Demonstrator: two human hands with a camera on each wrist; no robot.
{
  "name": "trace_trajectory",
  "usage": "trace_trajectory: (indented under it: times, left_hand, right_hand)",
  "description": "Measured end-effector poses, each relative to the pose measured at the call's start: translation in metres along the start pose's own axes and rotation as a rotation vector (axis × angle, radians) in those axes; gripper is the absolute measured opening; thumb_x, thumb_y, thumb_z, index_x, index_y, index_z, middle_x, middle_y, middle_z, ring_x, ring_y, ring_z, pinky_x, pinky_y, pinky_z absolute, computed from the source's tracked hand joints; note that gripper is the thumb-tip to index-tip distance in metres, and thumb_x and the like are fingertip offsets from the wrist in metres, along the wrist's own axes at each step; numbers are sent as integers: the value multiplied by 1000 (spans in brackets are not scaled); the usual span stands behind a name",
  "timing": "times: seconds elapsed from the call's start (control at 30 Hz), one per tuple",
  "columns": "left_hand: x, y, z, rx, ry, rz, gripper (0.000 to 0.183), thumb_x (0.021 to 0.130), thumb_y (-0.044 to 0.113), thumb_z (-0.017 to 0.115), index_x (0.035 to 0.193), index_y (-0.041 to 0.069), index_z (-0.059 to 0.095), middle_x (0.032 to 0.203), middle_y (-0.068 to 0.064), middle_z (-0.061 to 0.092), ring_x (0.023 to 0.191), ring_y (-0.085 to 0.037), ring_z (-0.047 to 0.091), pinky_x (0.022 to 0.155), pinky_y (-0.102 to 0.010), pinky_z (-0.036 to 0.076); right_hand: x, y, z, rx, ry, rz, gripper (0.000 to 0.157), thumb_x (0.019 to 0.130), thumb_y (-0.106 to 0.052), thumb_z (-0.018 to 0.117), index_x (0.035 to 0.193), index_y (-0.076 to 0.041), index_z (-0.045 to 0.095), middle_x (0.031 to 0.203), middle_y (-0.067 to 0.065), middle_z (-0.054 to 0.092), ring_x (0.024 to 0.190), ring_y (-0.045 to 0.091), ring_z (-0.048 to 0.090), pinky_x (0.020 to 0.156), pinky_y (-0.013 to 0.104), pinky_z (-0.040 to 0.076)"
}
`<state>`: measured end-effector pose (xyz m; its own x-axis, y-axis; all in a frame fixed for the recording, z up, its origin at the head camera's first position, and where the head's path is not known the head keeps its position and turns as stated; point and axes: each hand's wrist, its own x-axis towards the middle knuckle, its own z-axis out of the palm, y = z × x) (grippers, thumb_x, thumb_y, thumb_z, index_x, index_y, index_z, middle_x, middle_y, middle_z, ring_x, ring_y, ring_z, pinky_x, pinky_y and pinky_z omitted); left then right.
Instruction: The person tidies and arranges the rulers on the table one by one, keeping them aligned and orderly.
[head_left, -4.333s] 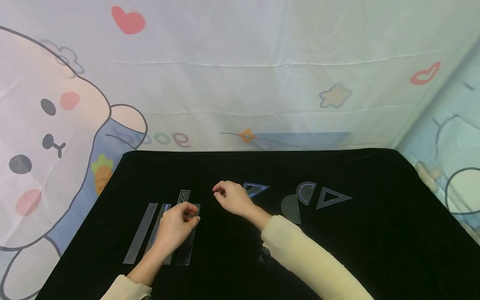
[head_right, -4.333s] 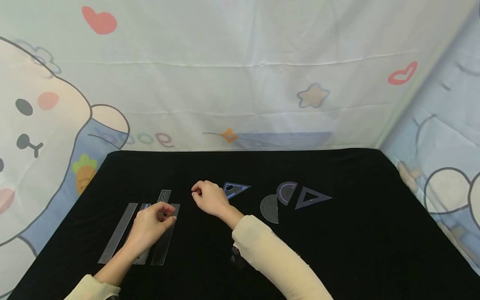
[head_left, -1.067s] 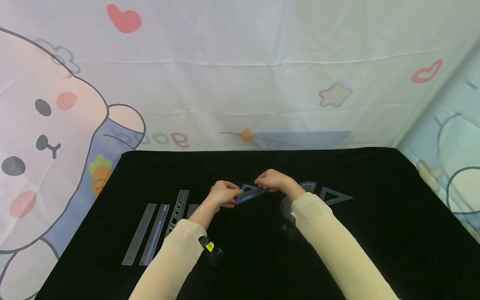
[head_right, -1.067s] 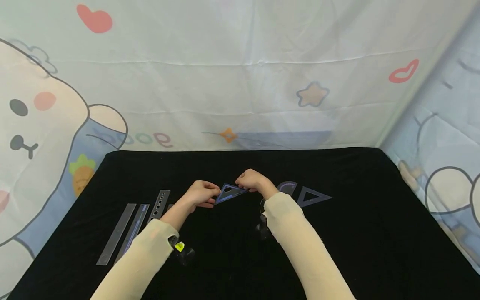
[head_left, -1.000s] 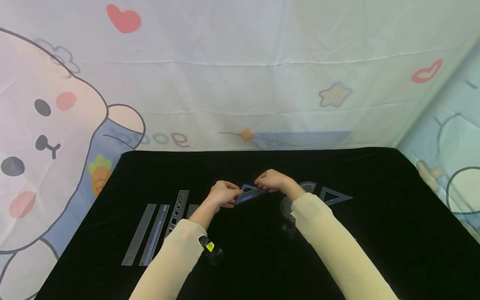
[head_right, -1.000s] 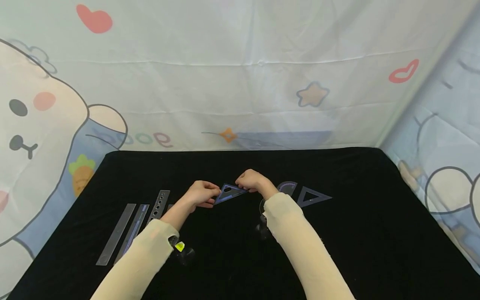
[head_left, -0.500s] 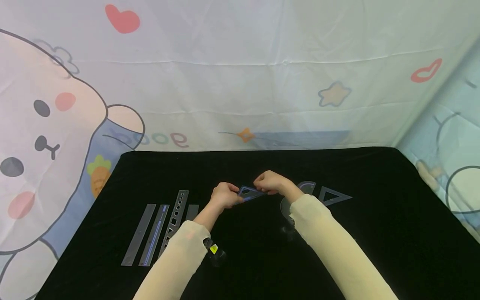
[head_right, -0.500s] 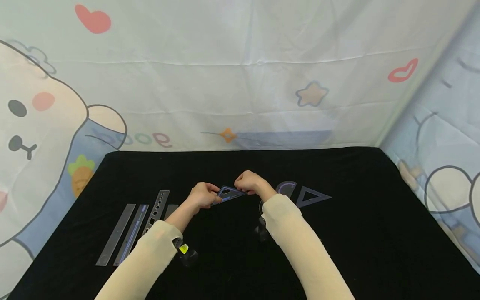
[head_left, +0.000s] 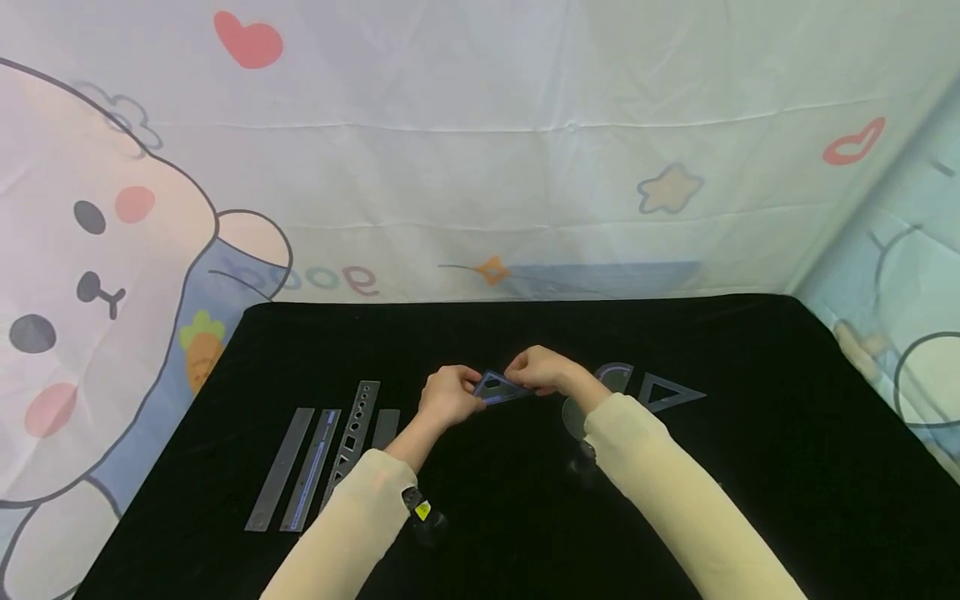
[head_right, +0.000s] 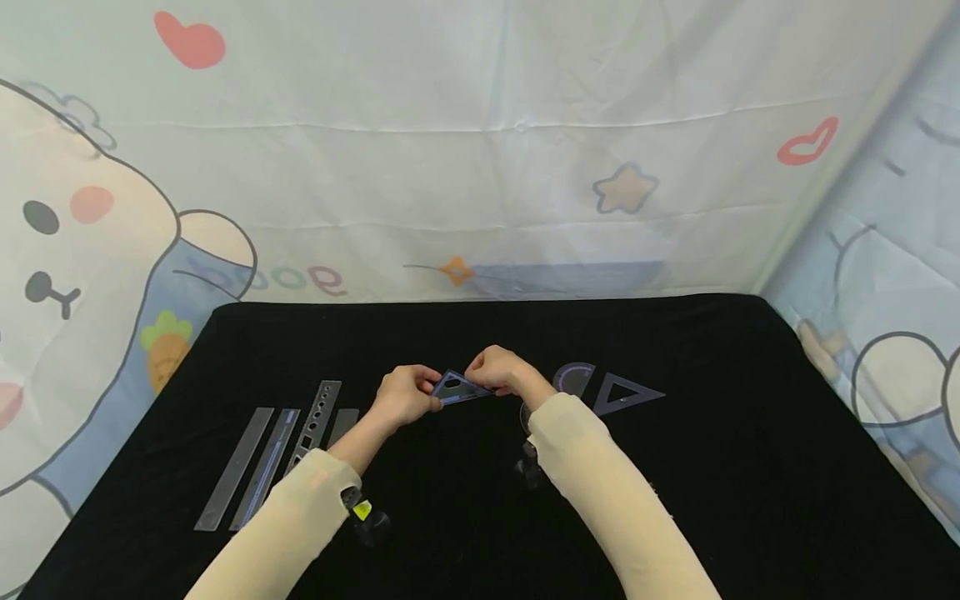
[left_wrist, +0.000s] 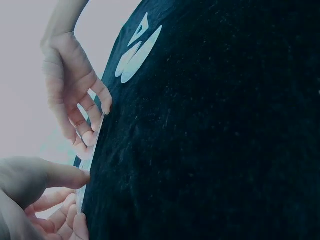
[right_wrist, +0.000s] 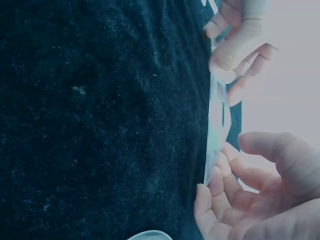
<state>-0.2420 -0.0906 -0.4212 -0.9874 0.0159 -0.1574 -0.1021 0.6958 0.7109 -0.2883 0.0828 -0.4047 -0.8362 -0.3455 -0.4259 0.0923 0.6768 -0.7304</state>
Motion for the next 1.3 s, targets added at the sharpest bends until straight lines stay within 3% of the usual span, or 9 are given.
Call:
trace_trajectory:
  times: [0.37,0.6,0.97,1.3]
  left_hand:
    - [-7,-5,-16,-6,-56,109,39,74,10,73,111,11,62,94,-4,65,79,-17,58,67,-28,48]
    - [-10,-9,-22,-13,-90,136,40,73,8,72,111,11,61,89,-4,65,72,-15,58,62,-26,48]
    - [-19,-16,-31,-5,-67,212,24,79,10,68,103,12,65,81,-1,61,69,-14,55,61,-26,47]
    - [-24,-24,-35,-16,-113,211,22,78,8,67,99,13,66,74,1,62,65,-12,56,61,-26,48]
  right_hand:
    - [-4,0,8,-51,25,-94,13,86,-15,59,97,-8,59,86,4,56,69,15,49,56,23,44]
    - [-8,1,12,-63,30,-135,11,86,-16,59,95,-10,58,84,3,56,72,16,52,57,24,47]
    - [-21,2,24,-55,61,-207,9,82,-14,62,89,-10,57,79,3,58,64,15,55,53,25,52]
    - [-30,3,35,-44,55,-228,8,81,-14,63,86,-12,58,72,2,58,60,16,57,52,26,53]
